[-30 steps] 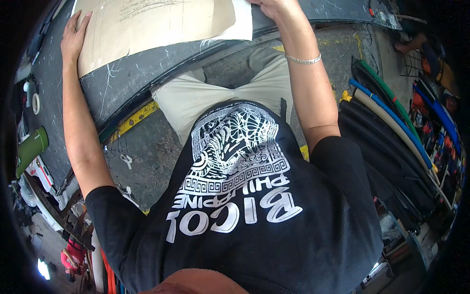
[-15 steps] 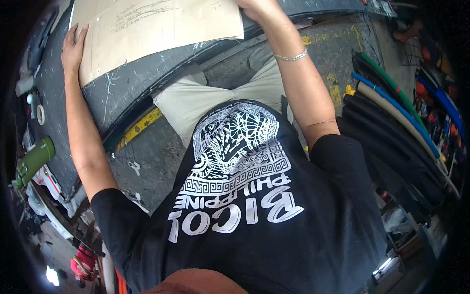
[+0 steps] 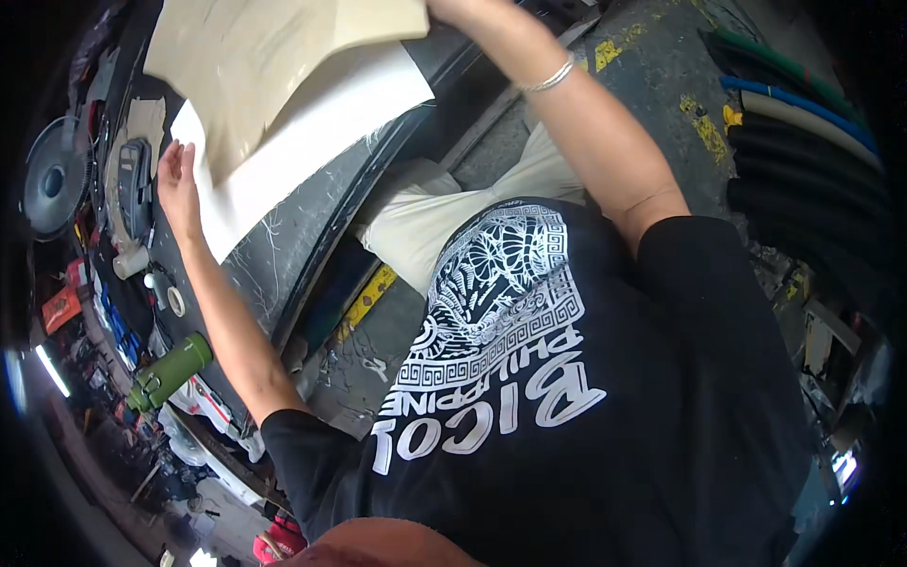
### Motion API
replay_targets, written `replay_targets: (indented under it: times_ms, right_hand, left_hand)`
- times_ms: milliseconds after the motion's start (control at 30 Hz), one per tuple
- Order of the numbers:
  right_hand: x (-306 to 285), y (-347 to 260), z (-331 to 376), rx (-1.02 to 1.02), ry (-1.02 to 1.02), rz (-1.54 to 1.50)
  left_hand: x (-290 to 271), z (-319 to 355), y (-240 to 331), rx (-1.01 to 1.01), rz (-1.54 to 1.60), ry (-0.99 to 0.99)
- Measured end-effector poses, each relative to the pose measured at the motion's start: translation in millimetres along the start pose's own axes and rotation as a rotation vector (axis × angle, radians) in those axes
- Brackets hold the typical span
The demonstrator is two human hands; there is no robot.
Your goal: Tracing a template onto a white sheet of material using a pencil and ruler.
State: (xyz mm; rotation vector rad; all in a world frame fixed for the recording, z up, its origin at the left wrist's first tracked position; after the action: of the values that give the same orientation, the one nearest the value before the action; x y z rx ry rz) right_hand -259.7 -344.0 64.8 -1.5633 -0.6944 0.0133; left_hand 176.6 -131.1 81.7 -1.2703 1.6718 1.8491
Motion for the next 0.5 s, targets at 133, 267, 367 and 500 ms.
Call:
replay_targets:
  times_ms: [133,267,367,500]
  right_hand:
    - [-84,-47,-15,-0.253,0.127,0.074]
    - [-128,-55,-15,-0.241,0.217,0.067]
    - [-142,-57,-2,-0.299,0.265,-0.062]
    - [-158,-67,24,-0.332,0.31,-0.015]
  left_hand:
    - [71,37,153,0.21,0.249,-0.072]
    - [154,88,222,0.311,0.199,-0.265]
    - [189,91,243,0.373,0.134,-0.268]
    - [213,91,265,0.451,-0.249,-0.186]
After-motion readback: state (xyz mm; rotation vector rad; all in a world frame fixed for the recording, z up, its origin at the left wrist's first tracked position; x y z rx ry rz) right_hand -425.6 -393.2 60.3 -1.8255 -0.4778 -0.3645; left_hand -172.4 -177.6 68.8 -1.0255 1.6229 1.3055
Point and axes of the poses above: each hand's wrist, its own z-axis away from the middle knuckle, its own x-axis out of the palm, y = z × x, the point moved 9 cm from there along -z, towards the middle knuckle, and after that the axes turned 14 degrees about -y, right-handed, at the moved point
